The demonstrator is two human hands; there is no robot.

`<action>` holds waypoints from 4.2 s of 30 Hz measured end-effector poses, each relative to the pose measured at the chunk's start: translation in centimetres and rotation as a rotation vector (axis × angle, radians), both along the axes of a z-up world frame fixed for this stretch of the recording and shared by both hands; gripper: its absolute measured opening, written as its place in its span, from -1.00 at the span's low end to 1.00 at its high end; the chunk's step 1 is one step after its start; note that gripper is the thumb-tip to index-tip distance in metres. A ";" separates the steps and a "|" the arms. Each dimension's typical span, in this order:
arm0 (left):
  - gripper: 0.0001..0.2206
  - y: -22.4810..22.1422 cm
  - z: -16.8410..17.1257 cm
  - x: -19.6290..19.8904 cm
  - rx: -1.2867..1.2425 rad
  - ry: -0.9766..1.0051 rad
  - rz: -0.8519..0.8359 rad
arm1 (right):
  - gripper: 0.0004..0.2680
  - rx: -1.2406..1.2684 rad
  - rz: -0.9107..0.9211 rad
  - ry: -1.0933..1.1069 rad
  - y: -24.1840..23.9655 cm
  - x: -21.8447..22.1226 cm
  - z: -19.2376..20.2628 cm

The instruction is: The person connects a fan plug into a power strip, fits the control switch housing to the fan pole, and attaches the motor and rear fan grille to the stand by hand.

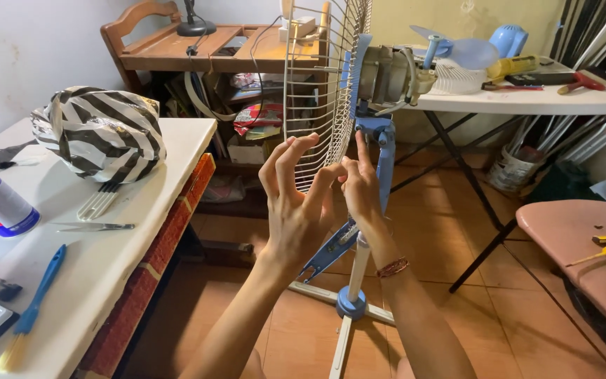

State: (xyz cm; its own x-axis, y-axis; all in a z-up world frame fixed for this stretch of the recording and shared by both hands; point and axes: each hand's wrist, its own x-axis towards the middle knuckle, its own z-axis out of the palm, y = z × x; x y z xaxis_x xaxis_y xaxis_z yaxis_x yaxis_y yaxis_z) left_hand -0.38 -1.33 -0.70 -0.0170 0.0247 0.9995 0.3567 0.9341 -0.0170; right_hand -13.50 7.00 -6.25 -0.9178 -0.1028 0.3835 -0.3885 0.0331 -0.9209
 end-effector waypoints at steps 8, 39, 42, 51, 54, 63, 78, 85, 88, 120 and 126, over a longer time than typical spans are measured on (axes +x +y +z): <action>-0.74 0.1 0.1 0.5 -0.001 -0.007 -0.003 | -0.55 -0.020 0.034 0.030 0.0 0.3 -0.2; -0.77 -0.5 -0.2 0.5 -0.017 0.005 -0.065 | -0.57 -0.092 0.136 0.027 1.9 -3.0 -2.1; -0.76 -0.6 -0.3 0.5 -0.031 0.007 -0.062 | -0.57 -0.058 0.148 0.098 2.2 -3.4 -2.9; -0.78 -0.6 -0.1 0.7 -0.028 0.009 -0.062 | -0.56 -0.024 0.129 0.046 1.6 -1.7 -1.9; -0.82 -0.7 0.0 0.5 -0.028 0.045 -0.042 | -0.56 -0.011 0.131 0.092 1.1 -3.2 -2.9; -0.78 -1.2 0.5 1.2 -0.038 -0.022 -0.061 | -0.54 -0.033 0.105 0.069 0.6 -0.3 -0.3; -0.73 -2.9 -0.6 -1.7 -0.007 -0.056 0.019 | -0.52 -0.154 -0.002 0.092 7.1 -1.1 2.0; -0.73 -1.9 -0.3 -1.4 -0.026 -0.078 0.088 | -0.42 -0.178 -0.023 0.125 7.6 -0.2 3.3; -0.71 -1.7 -0.2 -1.3 -0.044 -0.077 0.114 | -0.37 -0.153 -0.059 0.131 7.8 -1.1 2.8; -0.72 0.0 0.5 -0.8 -0.004 -0.045 0.128 | -0.35 -0.152 0.009 0.243 7.2 -2.8 1.3; -0.71 0.0 0.4 -0.8 -0.001 -0.041 0.132 | -0.34 -0.133 -0.003 0.215 7.4 -1.7 2.2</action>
